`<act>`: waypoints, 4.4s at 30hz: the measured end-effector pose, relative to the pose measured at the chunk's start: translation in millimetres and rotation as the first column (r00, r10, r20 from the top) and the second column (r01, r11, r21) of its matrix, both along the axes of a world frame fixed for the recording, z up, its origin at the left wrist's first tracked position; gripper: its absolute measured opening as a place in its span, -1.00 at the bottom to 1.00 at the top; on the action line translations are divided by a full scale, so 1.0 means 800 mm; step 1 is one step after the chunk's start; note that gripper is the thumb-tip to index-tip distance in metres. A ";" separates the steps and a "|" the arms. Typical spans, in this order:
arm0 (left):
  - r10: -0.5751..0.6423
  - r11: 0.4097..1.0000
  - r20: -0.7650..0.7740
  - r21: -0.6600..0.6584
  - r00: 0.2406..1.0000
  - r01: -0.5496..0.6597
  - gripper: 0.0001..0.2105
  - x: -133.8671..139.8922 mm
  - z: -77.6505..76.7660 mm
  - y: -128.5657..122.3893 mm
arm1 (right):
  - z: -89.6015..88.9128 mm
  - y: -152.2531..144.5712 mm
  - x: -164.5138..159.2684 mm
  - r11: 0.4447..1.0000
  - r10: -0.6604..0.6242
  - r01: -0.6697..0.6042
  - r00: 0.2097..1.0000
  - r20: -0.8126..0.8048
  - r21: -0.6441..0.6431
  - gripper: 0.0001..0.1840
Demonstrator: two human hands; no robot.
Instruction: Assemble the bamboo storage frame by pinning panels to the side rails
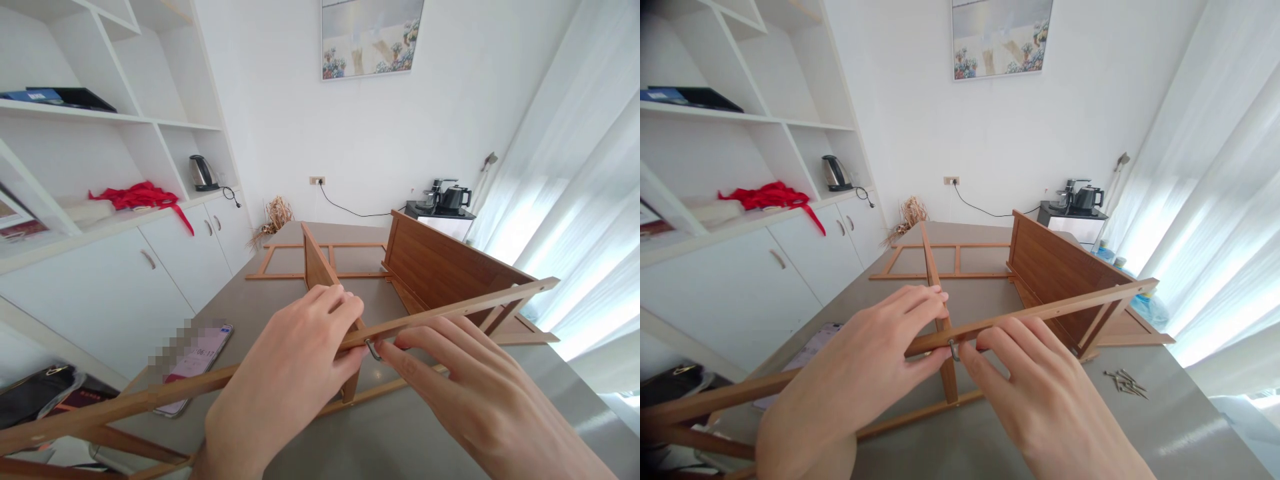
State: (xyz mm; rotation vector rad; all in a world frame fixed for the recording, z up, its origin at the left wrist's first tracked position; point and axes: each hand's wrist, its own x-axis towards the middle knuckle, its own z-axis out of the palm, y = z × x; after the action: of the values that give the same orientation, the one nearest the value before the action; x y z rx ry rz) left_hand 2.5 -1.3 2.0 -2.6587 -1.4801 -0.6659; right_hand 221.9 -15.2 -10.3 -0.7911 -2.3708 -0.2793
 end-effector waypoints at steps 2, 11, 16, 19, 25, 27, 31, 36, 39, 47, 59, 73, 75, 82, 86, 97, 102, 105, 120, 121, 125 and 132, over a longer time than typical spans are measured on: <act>0.003 1.000 -0.001 0.002 1.000 -0.003 -0.80 -0.001 0.000 0.000 | -0.001 0.000 0.001 1.000 0.002 -0.002 1.000 0.005 -0.007 -0.71; -0.002 1.000 -0.001 -0.009 1.000 0.001 -0.82 -0.001 0.003 0.000 | -0.006 0.001 0.004 0.997 0.008 -0.006 1.000 0.021 -0.079 -0.76; 0.005 1.000 0.000 -0.008 1.000 -0.005 -0.80 -0.002 0.003 -0.001 | -0.008 0.002 0.004 0.997 0.026 -0.026 1.000 -0.008 -0.076 -0.77; 0.001 1.000 -0.003 -0.010 1.000 -0.001 -0.80 -0.001 0.004 -0.001 | -0.011 0.003 0.006 0.995 0.012 -0.013 1.000 -0.009 -0.095 -0.77; 0.004 1.000 -0.012 -0.025 1.000 -0.005 -0.79 0.000 0.003 0.001 | -0.022 0.004 0.006 0.992 -0.010 0.011 1.000 0.008 -0.127 -0.83; 0.010 1.000 -0.010 -0.024 1.000 -0.011 -0.77 -0.001 0.002 0.000 | -0.024 0.003 0.004 0.988 -0.027 0.026 1.000 -0.003 -0.153 -0.84; 0.002 1.000 -0.003 -0.028 1.000 -0.002 -0.78 -0.002 0.002 -0.002 | -0.023 0.004 -0.002 0.974 -0.071 0.065 0.997 -0.017 -0.216 -0.81; 0.006 1.000 0.016 -0.025 1.000 -0.005 -0.78 -0.001 0.001 -0.001 | -0.019 0.003 -0.005 0.976 -0.061 0.056 0.998 -0.021 -0.210 -0.82; 0.001 1.000 0.018 -0.024 1.000 -0.001 -0.77 -0.002 0.000 0.000 | -0.018 0.002 -0.003 0.973 -0.040 0.036 0.999 -0.014 -0.229 -0.82; -0.010 0.999 -0.030 -0.048 0.999 0.009 -0.63 -0.004 -0.001 0.001 | -0.017 0.001 -0.002 0.969 -0.013 0.013 1.000 0.002 -0.248 -0.82; -0.051 0.999 -0.060 0.002 0.997 0.051 -0.59 -0.009 -0.001 -0.001 | -0.011 -0.002 0.003 0.975 0.013 -0.009 1.000 0.014 -0.222 -0.84; -0.057 0.998 -0.071 -0.032 0.996 0.055 -0.58 -0.010 -0.001 0.000 | -0.004 0.000 0.001 0.974 0.037 -0.034 0.999 0.009 -0.223 -0.84; -0.058 0.998 -0.086 -0.036 0.995 0.055 -0.55 -0.011 -0.001 0.001 | -0.004 0.000 0.000 0.977 0.033 -0.031 0.999 0.010 -0.210 -0.84; -0.013 0.999 -0.137 -0.043 0.990 0.007 -0.58 -0.003 0.003 -0.001 | -0.004 0.001 -0.001 0.979 0.048 -0.044 0.999 0.011 -0.199 -0.86; 0.005 1.000 -0.161 0.008 0.987 -0.004 -0.57 0.006 0.002 -0.002 | -0.005 0.002 0.000 0.978 0.050 -0.046 0.999 0.013 -0.203 -0.86; -0.007 1.000 -0.161 0.012 0.987 0.009 -0.71 0.007 0.001 -0.002 | -0.006 0.000 -0.001 0.982 0.022 -0.022 1.000 0.000 -0.189 -0.82; -0.006 1.000 -0.171 0.009 0.985 0.008 -0.70 0.008 0.000 0.000 | -0.007 -0.001 -0.001 0.983 0.015 -0.015 1.000 0.000 -0.182 -0.83; 0.004 1.000 -0.183 0.024 0.983 0.001 -0.69 0.009 0.000 0.000 | -0.008 -0.001 0.000 0.983 0.018 -0.018 1.000 -0.001 -0.184 -0.83; 0.042 0.997 -0.246 0.068 0.968 -0.026 -0.72 0.011 0.002 -0.002 | -0.009 0.000 0.000 0.983 0.002 -0.002 1.000 0.000 -0.182 -0.80; 0.040 0.997 -0.246 0.068 0.968 -0.024 -0.73 0.012 0.002 -0.002 | -0.009 0.000 0.000 0.984 -0.004 0.004 1.000 0.001 -0.180 -0.78; 0.036 0.998 -0.242 0.063 0.970 -0.021 -0.74 0.012 0.003 -0.002 | -0.008 -0.001 0.000 0.985 -0.025 0.026 1.000 0.006 -0.170 -0.75; 0.033 0.999 -0.229 0.041 0.973 -0.024 -0.72 0.010 0.005 0.000 | -0.009 -0.004 -0.001 0.986 -0.055 0.059 0.998 0.031 -0.157 -0.73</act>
State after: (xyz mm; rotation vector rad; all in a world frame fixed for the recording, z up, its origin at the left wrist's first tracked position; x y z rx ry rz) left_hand 10.8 -1.3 6.1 -2.5762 -1.4247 -0.3640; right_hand 221.2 -18.5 -17.2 -0.9356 -2.4205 -0.1268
